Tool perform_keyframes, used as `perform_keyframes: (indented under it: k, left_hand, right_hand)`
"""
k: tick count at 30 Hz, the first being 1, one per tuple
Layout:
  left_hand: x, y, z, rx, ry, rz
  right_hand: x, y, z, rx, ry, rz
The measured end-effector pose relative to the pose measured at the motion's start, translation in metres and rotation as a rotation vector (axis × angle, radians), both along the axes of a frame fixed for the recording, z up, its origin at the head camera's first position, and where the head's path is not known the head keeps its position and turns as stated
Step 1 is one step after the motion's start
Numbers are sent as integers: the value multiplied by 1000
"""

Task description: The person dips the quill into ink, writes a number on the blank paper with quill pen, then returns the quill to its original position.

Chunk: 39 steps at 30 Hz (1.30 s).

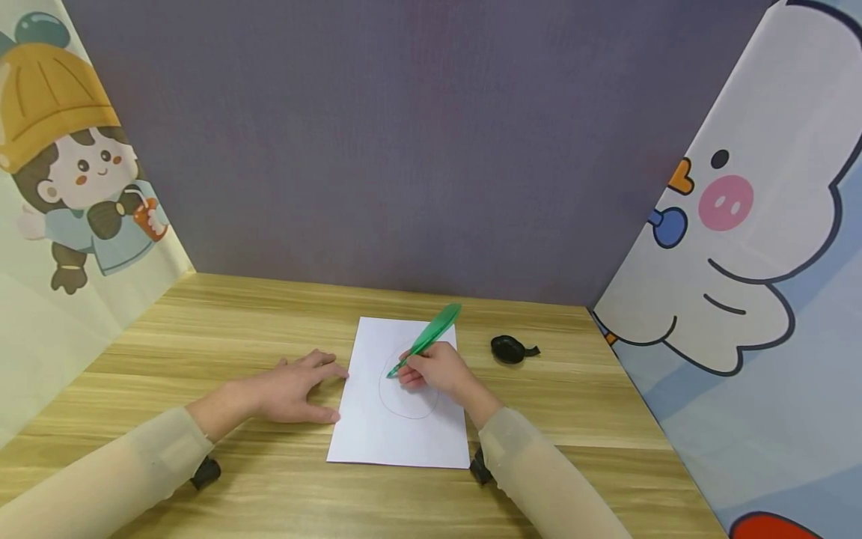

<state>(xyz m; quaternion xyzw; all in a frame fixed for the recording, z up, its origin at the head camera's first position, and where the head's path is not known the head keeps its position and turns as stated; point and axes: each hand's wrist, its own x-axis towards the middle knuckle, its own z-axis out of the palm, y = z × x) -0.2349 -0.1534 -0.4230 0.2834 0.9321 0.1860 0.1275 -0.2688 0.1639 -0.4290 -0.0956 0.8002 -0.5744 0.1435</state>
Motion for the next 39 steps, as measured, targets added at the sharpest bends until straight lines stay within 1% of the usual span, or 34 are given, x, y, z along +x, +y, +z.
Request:
perform_keyframes:
  k: [30,39]
  left_hand:
    - [0,0,1,1,5,-4]
    - [0,0,1,2,5,-4]
  right_hand:
    - [2,4,-2,-25,-50,138]
    - [3,5,-3,-32,-64,160]
